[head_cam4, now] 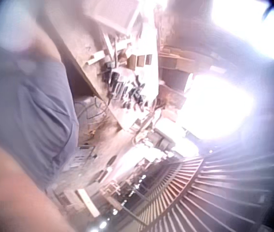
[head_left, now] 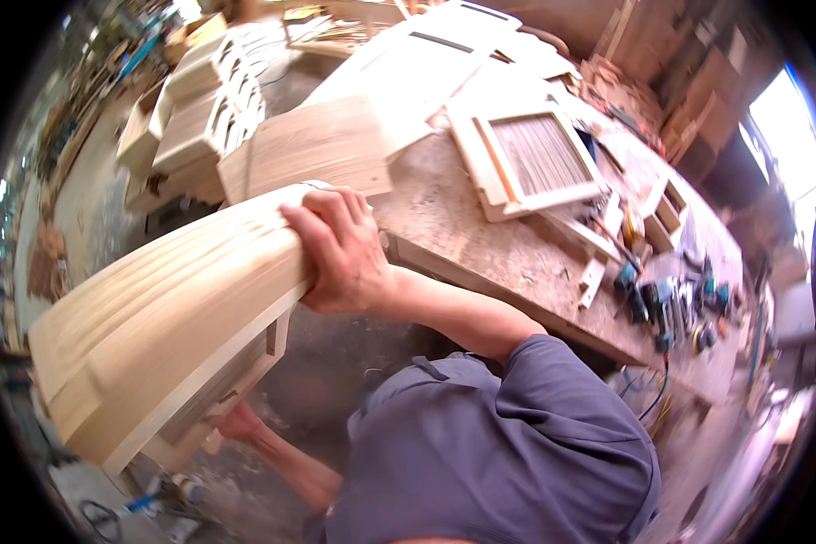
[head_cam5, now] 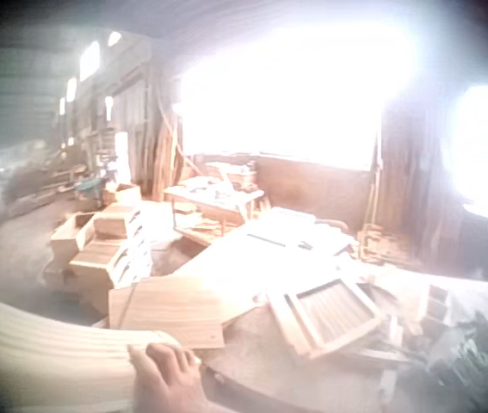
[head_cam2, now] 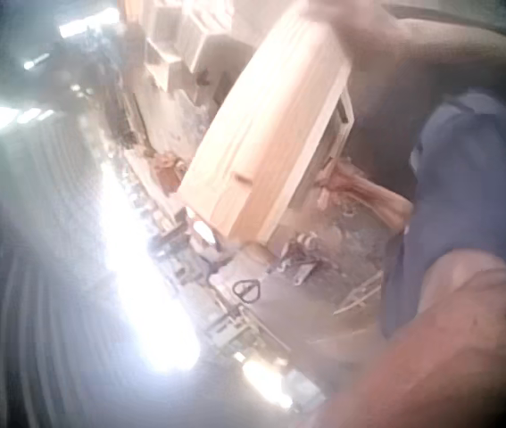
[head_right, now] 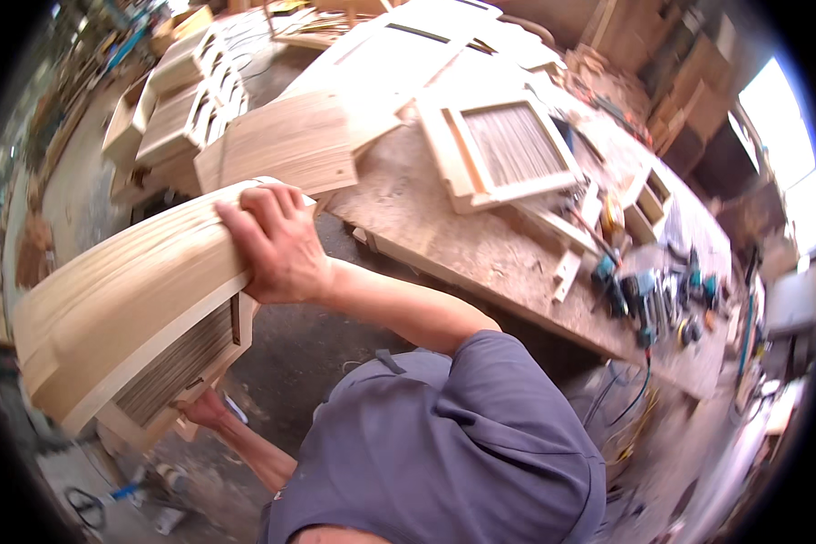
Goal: The person uses a screwdriver to remove screws from a large wooden panel, then uses a power drill to attach a smaller wooden frame to a panel. The person then stacks the assembled panels and carries them across the workshop floor.
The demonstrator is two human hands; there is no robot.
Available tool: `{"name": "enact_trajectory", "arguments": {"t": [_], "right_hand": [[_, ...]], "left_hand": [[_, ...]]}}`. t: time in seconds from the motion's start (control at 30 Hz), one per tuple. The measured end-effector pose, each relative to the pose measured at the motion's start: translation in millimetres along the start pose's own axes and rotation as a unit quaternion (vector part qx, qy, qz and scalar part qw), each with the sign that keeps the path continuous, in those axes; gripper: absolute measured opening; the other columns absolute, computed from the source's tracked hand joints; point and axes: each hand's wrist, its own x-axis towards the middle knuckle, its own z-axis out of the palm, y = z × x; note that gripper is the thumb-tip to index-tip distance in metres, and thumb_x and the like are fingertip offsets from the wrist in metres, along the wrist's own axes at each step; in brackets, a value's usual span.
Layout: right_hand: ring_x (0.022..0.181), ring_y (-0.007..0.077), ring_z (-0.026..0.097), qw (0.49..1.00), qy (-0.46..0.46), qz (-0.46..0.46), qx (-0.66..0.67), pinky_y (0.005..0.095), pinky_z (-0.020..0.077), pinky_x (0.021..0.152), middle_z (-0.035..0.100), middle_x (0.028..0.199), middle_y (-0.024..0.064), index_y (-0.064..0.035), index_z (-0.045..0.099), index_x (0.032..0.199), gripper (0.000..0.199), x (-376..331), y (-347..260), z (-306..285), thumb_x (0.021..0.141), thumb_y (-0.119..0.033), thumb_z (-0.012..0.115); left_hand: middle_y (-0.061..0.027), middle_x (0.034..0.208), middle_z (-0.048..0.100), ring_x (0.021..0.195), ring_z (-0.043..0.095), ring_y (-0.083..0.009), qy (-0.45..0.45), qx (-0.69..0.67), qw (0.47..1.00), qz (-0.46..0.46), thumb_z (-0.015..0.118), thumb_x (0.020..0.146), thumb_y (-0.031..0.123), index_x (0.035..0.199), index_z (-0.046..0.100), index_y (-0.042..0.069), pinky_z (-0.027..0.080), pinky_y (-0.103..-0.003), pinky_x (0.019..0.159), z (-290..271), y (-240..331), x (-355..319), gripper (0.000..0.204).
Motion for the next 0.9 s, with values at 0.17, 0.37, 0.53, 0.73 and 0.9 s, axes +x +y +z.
{"name": "enact_trajectory", "arguments": {"t": [0.17,0.37,0.53,0.73,0.9], "right_hand": [[0.097,0.0372,0.056,0.988,0.03,0.117,-0.095,0.0482,0.0454,0.083,0.055,0.108,0.0183,-0.0016,0.045,0.129,0.086,-30,43,-131,0.053,-0.018,0.081],[0.106,0.0388,0.056,0.924,0.009,0.333,-0.186,0.0469,0.0496,0.091,0.056,0.116,0.0239,0.0049,0.045,0.128,0.09,-103,110,-247,0.054,-0.026,0.087],[0.107,0.0375,0.056,0.889,0.029,0.428,-0.164,0.0463,0.0488,0.091,0.055,0.113,0.0239,0.0047,0.045,0.128,0.085,-167,129,-274,0.059,-0.023,0.085],[0.102,0.0338,0.058,0.919,0.119,0.355,-0.122,0.0424,0.0477,0.09,0.055,0.112,0.02,0.0024,0.043,0.128,0.088,-138,150,-298,0.056,-0.019,0.089],[0.096,0.034,0.055,0.977,0.123,0.05,-0.169,0.045,0.0472,0.082,0.056,0.106,0.0169,0.001,0.041,0.13,0.086,-27,169,-272,0.059,-0.02,0.086]], "left_hand": [[-0.0209,0.137,0.05,0.124,0.051,-0.0328,-0.182,0.286,0.937,-0.08,0.065,0.087,0.022,0.135,0.047,-0.007,0.045,-0.046,0.104,73,-36,-16,0.059],[-0.0197,0.121,0.059,0.108,0.061,-0.0328,-0.208,0.398,0.876,-0.175,0.06,0.078,0.007,0.134,0.046,-0.007,0.052,-0.047,0.092,197,-110,-124,0.06],[-0.0192,0.121,0.059,0.109,0.061,-0.0326,-0.261,0.457,0.83,-0.184,0.068,0.073,0.003,0.133,0.047,-0.008,0.051,-0.046,0.098,239,-128,-161,0.064],[-0.0148,0.123,0.058,0.117,0.056,-0.0291,-0.344,0.305,0.881,-0.109,0.065,0.068,-0.004,0.137,0.045,-0.002,0.047,-0.044,0.101,259,-161,-165,0.072],[-0.0141,0.127,0.057,0.123,0.052,-0.0285,-0.231,0.177,0.953,-0.079,0.061,0.067,0.001,0.135,0.047,-0.001,0.041,-0.044,0.108,210,-175,-123,0.07]]}}
